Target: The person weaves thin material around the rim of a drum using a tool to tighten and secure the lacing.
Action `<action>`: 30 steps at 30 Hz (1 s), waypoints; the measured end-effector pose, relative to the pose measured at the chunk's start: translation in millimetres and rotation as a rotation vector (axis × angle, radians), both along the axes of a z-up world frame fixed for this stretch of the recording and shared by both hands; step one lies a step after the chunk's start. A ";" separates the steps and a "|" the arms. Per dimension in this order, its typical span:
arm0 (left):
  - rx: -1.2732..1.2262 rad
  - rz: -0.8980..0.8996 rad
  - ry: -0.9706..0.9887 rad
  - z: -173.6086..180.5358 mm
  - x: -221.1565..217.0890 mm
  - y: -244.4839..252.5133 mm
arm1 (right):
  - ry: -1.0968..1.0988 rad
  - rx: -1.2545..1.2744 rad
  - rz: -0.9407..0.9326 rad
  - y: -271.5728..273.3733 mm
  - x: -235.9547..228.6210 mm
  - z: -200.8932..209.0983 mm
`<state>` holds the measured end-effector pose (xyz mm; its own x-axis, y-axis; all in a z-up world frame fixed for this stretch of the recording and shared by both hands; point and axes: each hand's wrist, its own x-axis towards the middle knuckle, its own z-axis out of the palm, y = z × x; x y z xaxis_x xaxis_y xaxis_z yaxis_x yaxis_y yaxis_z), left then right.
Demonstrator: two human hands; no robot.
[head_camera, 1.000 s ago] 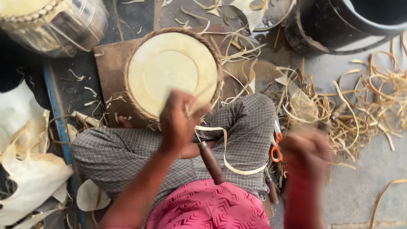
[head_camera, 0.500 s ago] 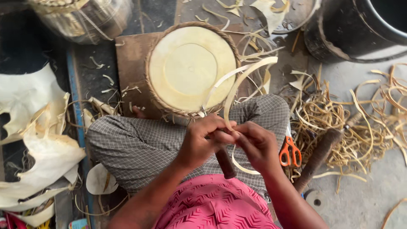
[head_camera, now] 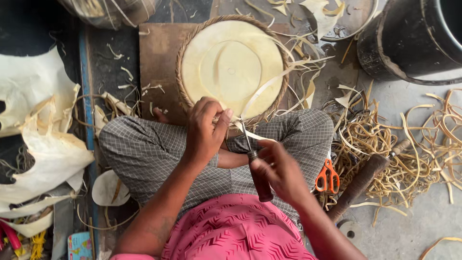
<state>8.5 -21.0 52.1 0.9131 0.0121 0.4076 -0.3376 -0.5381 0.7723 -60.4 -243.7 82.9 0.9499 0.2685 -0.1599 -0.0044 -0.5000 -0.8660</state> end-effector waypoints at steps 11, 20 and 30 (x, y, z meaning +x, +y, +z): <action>-0.067 0.025 0.044 -13.3 -1.0 -0.6 | 0.719 0.896 -0.096 8.7 -10.6 -34.9; -0.005 0.054 0.014 -20.1 -0.5 -5.8 | 0.720 0.955 -0.073 7.3 -10.1 -38.9; 0.051 0.073 -0.015 -24.8 -0.9 -7.0 | 0.706 0.963 -0.056 6.7 -10.7 -42.2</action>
